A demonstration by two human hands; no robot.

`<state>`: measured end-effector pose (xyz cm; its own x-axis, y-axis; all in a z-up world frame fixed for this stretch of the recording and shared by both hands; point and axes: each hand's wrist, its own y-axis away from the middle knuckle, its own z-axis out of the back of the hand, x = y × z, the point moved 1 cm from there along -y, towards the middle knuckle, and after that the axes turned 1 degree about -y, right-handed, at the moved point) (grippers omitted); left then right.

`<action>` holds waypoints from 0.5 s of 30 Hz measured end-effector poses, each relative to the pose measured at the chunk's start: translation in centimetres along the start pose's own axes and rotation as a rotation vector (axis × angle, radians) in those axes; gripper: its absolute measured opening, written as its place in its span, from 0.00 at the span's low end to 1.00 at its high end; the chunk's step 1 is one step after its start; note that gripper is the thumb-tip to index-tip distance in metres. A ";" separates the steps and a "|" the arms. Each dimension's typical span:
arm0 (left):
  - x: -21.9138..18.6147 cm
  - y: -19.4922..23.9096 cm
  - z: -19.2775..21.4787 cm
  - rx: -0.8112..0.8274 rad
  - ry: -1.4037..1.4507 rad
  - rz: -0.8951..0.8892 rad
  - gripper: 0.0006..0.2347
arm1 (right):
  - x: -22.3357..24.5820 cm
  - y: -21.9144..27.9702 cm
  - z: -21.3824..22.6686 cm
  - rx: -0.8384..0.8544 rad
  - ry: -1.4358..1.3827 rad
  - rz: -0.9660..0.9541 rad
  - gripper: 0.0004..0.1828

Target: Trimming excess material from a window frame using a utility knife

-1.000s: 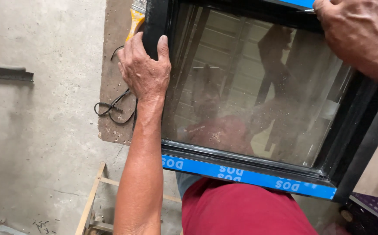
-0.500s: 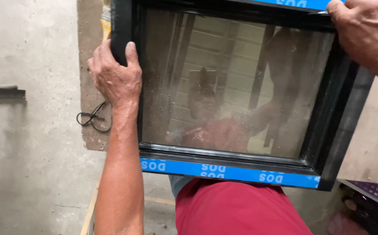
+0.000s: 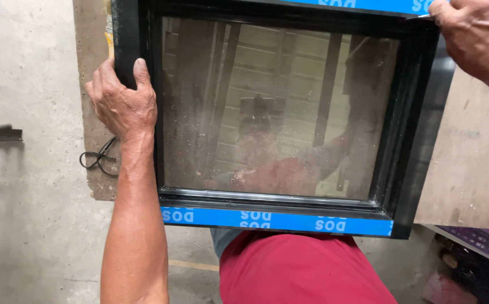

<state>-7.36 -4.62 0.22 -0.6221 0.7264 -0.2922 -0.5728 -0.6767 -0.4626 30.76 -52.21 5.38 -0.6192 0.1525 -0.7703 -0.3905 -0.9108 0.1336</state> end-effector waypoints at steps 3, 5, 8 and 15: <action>0.0 0.0 0.1 -0.003 0.012 -0.013 0.19 | -0.4 0.4 0.0 0.046 0.011 0.011 0.10; 0.0 0.0 0.1 -0.011 0.023 -0.029 0.18 | -0.3 0.6 -0.7 0.049 0.061 0.014 0.06; 0.1 0.1 0.0 -0.017 0.010 -0.029 0.19 | -0.4 0.8 -0.2 0.048 0.047 0.002 0.06; 0.2 0.0 -0.1 -0.022 0.001 -0.014 0.18 | -0.6 1.3 -3.9 0.054 -0.028 0.018 0.06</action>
<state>-7.42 -4.51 0.07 -0.6135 0.7359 -0.2866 -0.5693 -0.6636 -0.4852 33.24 -54.95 3.56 -0.6449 0.1475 -0.7499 -0.4146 -0.8918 0.1812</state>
